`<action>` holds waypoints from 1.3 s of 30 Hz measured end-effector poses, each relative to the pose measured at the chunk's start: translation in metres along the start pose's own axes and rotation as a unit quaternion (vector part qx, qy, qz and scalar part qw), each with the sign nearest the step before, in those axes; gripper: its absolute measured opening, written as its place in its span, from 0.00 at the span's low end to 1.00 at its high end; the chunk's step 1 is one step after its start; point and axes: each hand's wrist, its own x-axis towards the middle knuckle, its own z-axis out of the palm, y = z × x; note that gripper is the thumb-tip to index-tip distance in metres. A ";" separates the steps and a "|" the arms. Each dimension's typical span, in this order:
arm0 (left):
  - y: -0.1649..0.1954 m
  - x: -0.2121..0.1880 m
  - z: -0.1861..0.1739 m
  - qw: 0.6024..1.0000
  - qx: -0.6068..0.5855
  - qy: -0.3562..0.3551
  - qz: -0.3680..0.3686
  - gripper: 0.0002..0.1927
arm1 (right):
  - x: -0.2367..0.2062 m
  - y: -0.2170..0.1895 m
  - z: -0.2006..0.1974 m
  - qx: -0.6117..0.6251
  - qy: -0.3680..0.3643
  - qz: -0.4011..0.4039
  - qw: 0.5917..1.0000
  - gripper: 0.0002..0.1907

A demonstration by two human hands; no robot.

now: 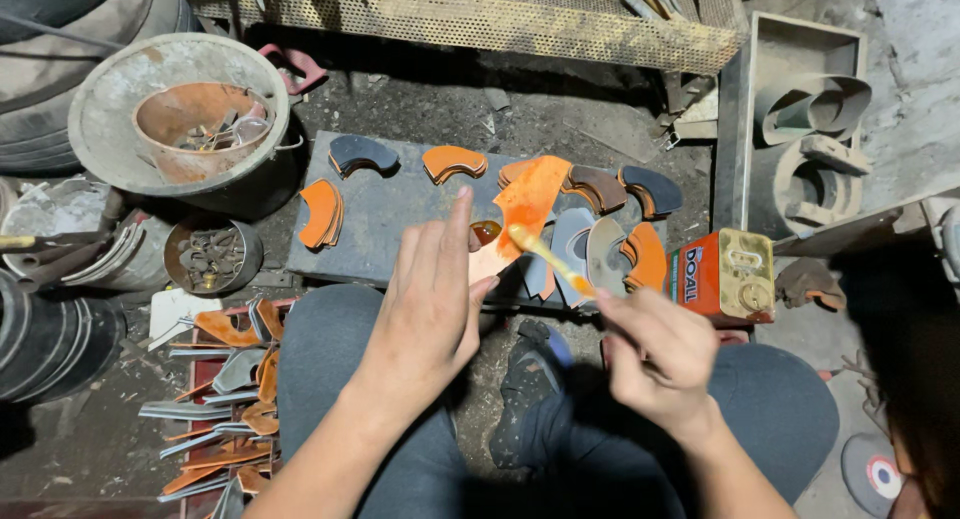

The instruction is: The person sits on the floor and uses a toothbrush to apply orange paint to curved brake shoes. They repeatedly dip the brush into a small container of paint and coat each shoe, placing finished pieces into a red crate.

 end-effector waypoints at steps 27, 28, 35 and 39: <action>0.006 -0.016 0.049 0.631 -0.739 0.044 -0.233 0.36 | 0.010 -0.041 0.061 0.538 0.146 0.452 0.697 0.08; 0.003 -0.017 0.048 0.646 -0.707 0.047 -0.284 0.36 | 0.014 -0.035 0.057 0.514 0.168 0.448 0.712 0.08; 0.007 -0.015 0.003 0.939 -0.247 0.179 -0.158 0.34 | 0.039 0.023 -0.011 0.354 0.083 0.459 0.811 0.11; 0.014 0.022 -0.028 0.995 0.059 -0.032 0.078 0.40 | 0.044 0.038 -0.019 0.423 0.047 0.451 0.784 0.13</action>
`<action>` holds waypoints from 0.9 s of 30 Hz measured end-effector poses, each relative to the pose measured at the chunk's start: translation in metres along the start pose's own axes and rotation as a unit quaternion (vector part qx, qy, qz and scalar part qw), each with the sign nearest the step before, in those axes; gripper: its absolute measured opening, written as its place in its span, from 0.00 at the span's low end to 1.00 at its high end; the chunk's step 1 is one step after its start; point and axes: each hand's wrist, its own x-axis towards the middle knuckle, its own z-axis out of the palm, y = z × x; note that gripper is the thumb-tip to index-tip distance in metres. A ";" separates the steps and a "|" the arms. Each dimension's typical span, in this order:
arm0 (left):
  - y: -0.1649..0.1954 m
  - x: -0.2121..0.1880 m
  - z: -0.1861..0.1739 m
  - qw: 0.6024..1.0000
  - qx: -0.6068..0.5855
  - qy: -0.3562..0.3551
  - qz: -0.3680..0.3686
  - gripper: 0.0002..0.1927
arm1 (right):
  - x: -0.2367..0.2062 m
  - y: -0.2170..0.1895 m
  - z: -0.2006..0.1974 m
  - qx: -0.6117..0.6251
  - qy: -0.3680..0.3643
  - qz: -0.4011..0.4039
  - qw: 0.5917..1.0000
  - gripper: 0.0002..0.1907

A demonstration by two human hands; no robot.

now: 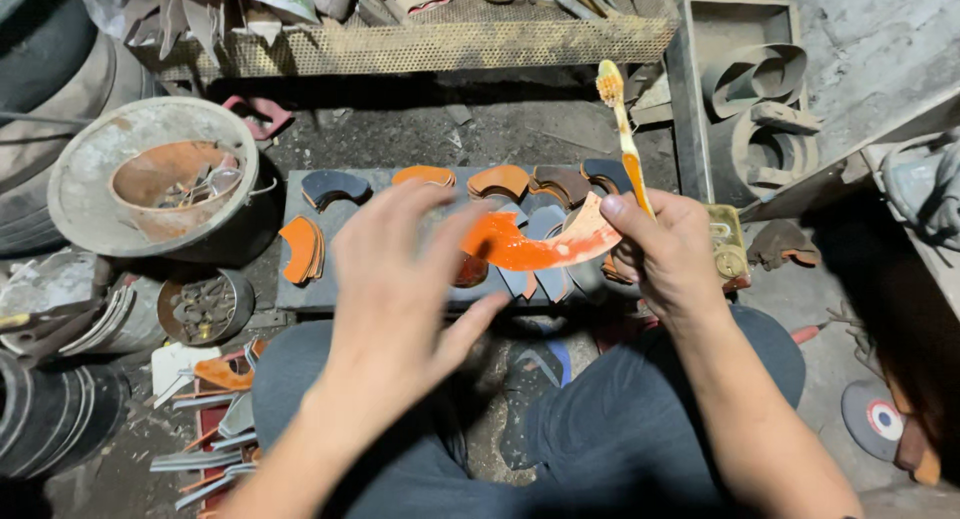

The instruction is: The person sits on the floor and uses a toothbrush to apply orange paint to curved brake shoes. They repeatedly dip the brush into a small container of paint and coat each shoe, placing finished pieces into a red crate.

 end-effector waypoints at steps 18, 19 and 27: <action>-0.016 0.021 0.053 0.989 0.033 -0.138 0.034 0.29 | 0.018 0.048 -0.021 -0.057 0.016 0.044 0.997 0.11; -0.016 0.020 0.054 0.989 0.038 -0.142 0.031 0.29 | 0.018 0.049 -0.020 -0.072 0.021 0.039 0.996 0.12; -0.023 0.007 0.064 0.986 0.078 -0.144 0.011 0.23 | 0.018 0.055 -0.016 -0.166 0.031 -0.002 0.986 0.13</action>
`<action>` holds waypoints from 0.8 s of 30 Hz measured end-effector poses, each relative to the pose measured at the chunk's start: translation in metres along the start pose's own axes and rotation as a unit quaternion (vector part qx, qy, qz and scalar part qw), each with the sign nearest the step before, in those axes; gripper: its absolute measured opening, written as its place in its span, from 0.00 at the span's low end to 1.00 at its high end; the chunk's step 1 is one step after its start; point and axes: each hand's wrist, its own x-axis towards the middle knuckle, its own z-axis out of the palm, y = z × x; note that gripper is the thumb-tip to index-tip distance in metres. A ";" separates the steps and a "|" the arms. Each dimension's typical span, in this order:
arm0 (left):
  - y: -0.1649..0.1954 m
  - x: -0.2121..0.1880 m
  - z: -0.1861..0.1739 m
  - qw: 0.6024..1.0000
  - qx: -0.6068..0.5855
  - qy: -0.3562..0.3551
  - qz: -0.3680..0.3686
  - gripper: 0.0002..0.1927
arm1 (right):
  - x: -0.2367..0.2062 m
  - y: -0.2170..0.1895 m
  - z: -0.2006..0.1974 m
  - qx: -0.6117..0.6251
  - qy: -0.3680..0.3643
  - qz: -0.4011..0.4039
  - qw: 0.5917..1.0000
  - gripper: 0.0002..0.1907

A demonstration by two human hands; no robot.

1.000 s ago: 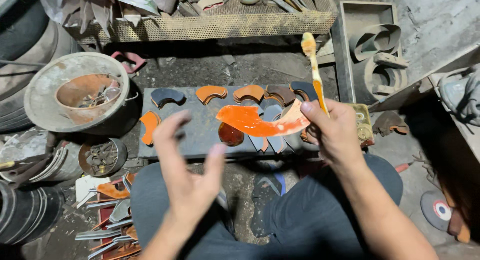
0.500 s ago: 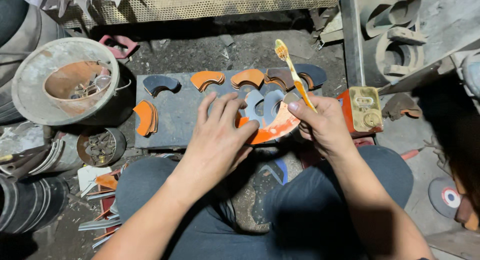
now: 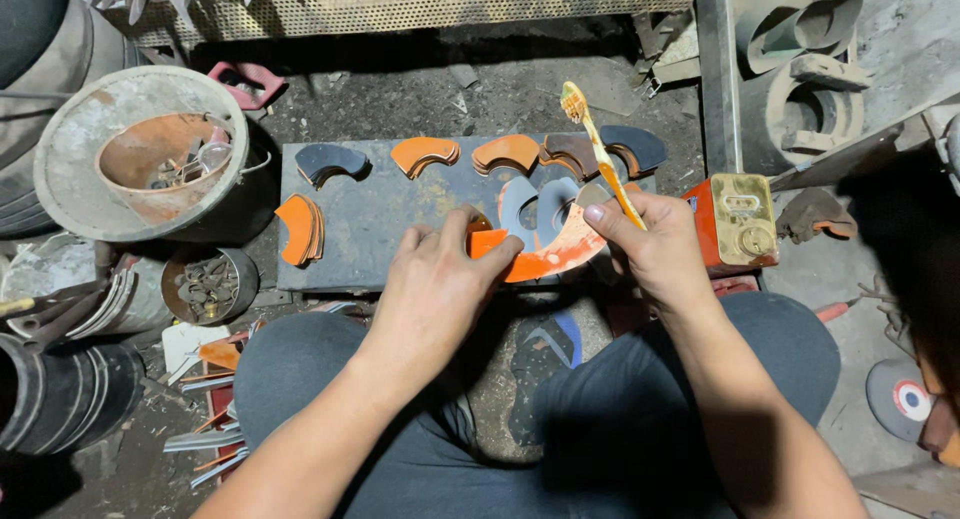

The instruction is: The person sits on the floor and uses a toothbrush to apply orange paint to curved brake shoes. They repeatedly dip the brush into a small container of paint and coat each shoe, placing finished pieces into a red crate.

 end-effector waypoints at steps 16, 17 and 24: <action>-0.016 -0.008 0.000 0.991 0.086 0.021 -0.103 0.21 | -0.053 -0.005 0.014 -0.334 0.033 -0.310 0.890 0.09; -0.016 -0.008 0.001 0.989 0.096 0.024 -0.107 0.22 | -0.057 -0.005 0.020 -0.342 0.024 -0.315 0.885 0.08; -0.020 -0.011 0.001 0.985 0.111 0.042 -0.125 0.22 | -0.053 -0.010 0.030 -0.436 0.055 -0.331 0.835 0.04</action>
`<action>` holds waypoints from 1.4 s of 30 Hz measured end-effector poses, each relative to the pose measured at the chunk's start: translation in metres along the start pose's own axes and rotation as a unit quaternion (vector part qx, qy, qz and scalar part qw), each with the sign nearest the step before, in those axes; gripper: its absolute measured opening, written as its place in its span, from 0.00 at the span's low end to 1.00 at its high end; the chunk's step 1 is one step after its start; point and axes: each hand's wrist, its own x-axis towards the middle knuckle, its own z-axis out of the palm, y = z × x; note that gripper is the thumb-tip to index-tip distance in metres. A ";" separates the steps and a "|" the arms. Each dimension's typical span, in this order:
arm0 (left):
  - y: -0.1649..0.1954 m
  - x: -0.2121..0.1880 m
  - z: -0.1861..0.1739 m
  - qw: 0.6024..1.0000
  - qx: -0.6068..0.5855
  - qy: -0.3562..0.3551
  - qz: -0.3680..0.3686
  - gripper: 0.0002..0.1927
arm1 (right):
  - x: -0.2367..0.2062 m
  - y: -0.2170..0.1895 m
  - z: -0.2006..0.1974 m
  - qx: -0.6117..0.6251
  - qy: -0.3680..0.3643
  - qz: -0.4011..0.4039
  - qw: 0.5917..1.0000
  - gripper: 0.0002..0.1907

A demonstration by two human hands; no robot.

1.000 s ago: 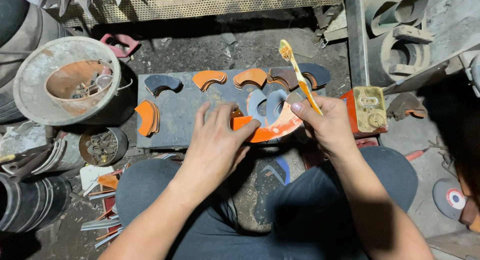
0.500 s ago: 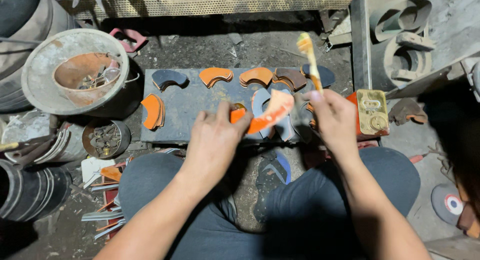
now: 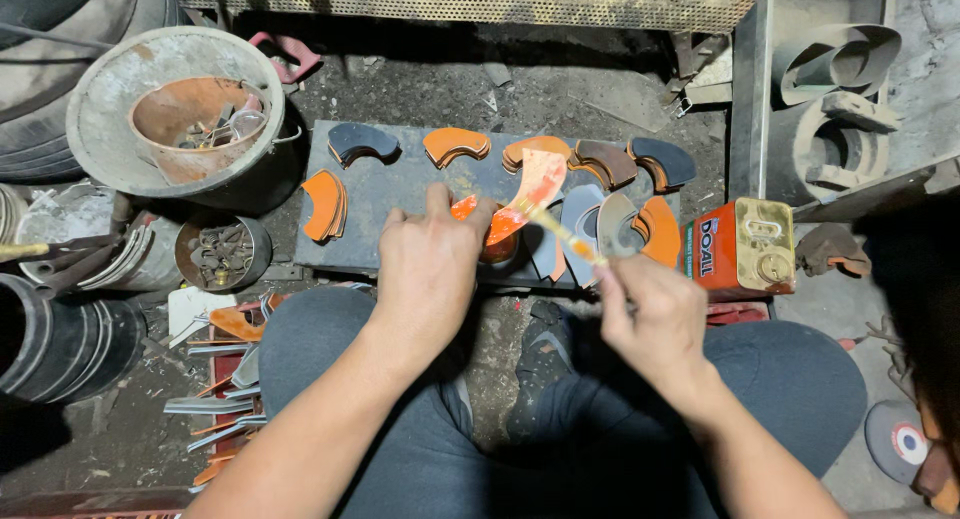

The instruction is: The person sits on the floor and uses a toothbrush to apply orange paint to curved brake shoes. They repeatedly dip the brush into a small container of paint and coat each shoe, placing finished pieces into a red crate.

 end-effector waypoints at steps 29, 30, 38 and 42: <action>-0.011 0.005 -0.012 0.998 0.012 -0.004 -0.055 0.19 | 0.015 0.039 0.077 -0.073 -0.211 0.045 0.974 0.13; -0.011 0.005 -0.013 0.998 0.013 -0.007 -0.061 0.20 | 0.015 0.040 0.094 -0.072 -0.221 0.040 0.972 0.12; -0.013 0.007 -0.009 0.996 -0.006 -0.010 -0.083 0.15 | 0.019 0.042 0.160 -0.093 -0.271 0.020 0.958 0.08; -0.021 0.008 -0.012 0.995 -0.034 -0.014 -0.089 0.17 | 0.035 0.028 0.118 -0.090 -0.235 0.059 0.966 0.08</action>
